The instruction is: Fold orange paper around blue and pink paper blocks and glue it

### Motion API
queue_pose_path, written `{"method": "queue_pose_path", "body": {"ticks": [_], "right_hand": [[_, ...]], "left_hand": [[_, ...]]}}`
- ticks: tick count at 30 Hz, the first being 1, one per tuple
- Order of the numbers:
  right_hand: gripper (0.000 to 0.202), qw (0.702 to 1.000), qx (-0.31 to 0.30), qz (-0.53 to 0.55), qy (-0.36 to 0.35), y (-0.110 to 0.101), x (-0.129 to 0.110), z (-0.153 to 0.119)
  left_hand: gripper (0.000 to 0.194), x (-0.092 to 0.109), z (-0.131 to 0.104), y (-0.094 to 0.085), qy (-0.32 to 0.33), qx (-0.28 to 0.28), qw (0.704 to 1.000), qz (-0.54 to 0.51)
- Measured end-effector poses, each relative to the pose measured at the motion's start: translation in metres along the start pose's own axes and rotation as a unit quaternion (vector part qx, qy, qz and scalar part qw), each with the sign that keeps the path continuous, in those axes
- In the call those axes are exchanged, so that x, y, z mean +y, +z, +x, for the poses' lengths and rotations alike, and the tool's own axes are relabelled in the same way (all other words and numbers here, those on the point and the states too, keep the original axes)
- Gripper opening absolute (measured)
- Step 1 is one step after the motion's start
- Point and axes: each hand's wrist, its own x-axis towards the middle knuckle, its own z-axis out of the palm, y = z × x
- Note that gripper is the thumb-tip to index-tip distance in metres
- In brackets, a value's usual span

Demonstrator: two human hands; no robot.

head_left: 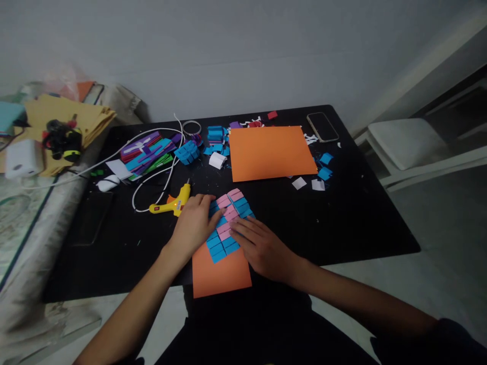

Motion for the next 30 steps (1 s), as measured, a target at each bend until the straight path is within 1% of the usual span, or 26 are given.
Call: {"method": "queue_pose_path", "body": {"ticks": [1,3,7,11,15,19,23,25,27,30], "right_hand": [[0.046,1.000,-0.007,-0.005,0.007,0.005,-0.003,0.000],[0.052,0.999,-0.016,-0.011,0.025,0.016,-0.004,0.000],[0.061,0.998,-0.040,-0.028,0.035,0.034,0.000,-0.003],[0.061,0.998,-0.036,-0.037,0.029,0.039,0.003,-0.004],[0.050,0.998,-0.004,-0.051,0.038,0.039,0.000,-0.004],[0.043,0.994,0.032,-0.096,0.051,0.041,-0.004,-0.002],[0.042,0.991,0.053,-0.117,0.031,0.041,-0.004,0.000],[0.039,0.991,0.064,-0.112,0.025,0.041,-0.003,0.001],[0.036,0.992,0.067,-0.103,0.019,0.041,-0.001,0.001],[0.033,0.993,0.060,-0.097,0.019,0.042,0.000,0.000]], "left_hand": [[0.031,-0.002,0.006,0.001,-0.010,-0.030,0.999,0.014],[0.030,-0.005,0.014,0.004,-0.024,-0.070,0.997,0.029],[0.026,-0.008,0.025,0.003,-0.033,-0.105,0.993,0.028],[0.024,-0.006,0.035,-0.003,-0.045,-0.135,0.990,0.016],[0.024,0.001,0.039,-0.010,-0.048,-0.142,0.989,0.004],[0.022,0.012,0.030,-0.016,-0.038,-0.151,0.988,0.002],[0.013,0.033,0.010,-0.019,-0.019,-0.161,0.985,0.058],[0.010,0.044,0.000,-0.018,-0.001,-0.160,0.984,0.076],[0.012,0.053,-0.009,-0.015,0.011,-0.151,0.984,0.097],[0.017,0.060,-0.019,-0.010,0.032,-0.132,0.983,0.122]]}}
